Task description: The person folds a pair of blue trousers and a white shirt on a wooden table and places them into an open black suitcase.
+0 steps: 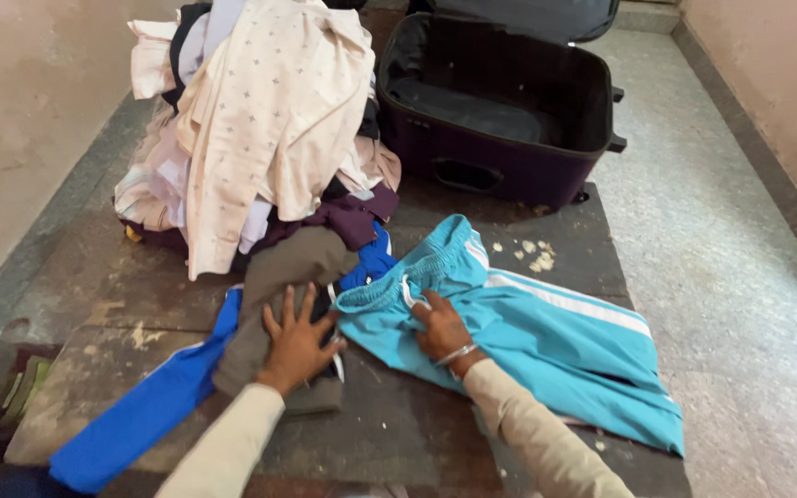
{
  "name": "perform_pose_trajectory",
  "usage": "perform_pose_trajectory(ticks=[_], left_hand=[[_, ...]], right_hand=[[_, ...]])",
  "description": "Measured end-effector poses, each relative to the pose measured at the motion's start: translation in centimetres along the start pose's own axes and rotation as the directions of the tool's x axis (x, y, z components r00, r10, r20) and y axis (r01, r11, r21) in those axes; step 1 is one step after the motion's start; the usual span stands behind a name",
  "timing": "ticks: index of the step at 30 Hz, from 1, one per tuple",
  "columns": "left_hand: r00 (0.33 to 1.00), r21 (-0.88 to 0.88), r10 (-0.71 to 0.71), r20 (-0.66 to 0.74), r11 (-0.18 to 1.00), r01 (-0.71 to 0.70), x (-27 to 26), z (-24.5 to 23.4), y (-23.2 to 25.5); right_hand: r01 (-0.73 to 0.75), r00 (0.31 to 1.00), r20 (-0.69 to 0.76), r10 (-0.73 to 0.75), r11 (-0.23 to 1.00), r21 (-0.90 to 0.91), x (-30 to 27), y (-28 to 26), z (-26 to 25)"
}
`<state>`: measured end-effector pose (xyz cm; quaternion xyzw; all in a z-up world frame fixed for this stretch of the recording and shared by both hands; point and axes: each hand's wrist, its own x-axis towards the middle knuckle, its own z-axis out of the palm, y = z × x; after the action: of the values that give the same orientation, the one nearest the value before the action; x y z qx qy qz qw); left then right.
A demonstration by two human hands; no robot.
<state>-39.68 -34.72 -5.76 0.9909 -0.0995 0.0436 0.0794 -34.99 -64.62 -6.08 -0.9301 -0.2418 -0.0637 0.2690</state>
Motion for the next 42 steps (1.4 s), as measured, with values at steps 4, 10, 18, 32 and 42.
perform_pose_trajectory(ticks=[4, 10, 18, 32, 42], left_hand=[[0.975, 0.076, 0.136, -0.177, 0.989, -0.125, 3.3, 3.1, -9.2], [0.901, 0.376, -0.389, -0.195, 0.818, 0.434, 9.1, 1.8, -13.6], [0.946, -0.528, -0.324, 0.0, 0.803, 0.275, 2.5, 0.6, -1.2], [0.887, -0.953, -0.417, 0.2, 0.128, 0.275, -3.8, 4.2, -7.9], [0.92, -0.699, -0.393, 0.006, 0.655, 0.285, -3.6, -3.7, -8.2]], right_hand=[[0.053, 0.992, -0.122, -0.027, 0.974, 0.218, -2.4, 2.3, -1.1], [0.207, 0.978, -0.077, -0.192, 0.904, 0.375, -7.3, -0.6, -5.3], [0.189, 0.982, -0.082, -0.17, 0.859, 0.476, -8.7, -5.3, -4.5], [0.233, 0.968, 0.084, -0.237, 0.971, 0.053, -13.7, -3.6, -5.9], [-0.404, 0.896, 0.052, 0.44, 0.86, -0.312, -22.8, 14.4, -11.8]])
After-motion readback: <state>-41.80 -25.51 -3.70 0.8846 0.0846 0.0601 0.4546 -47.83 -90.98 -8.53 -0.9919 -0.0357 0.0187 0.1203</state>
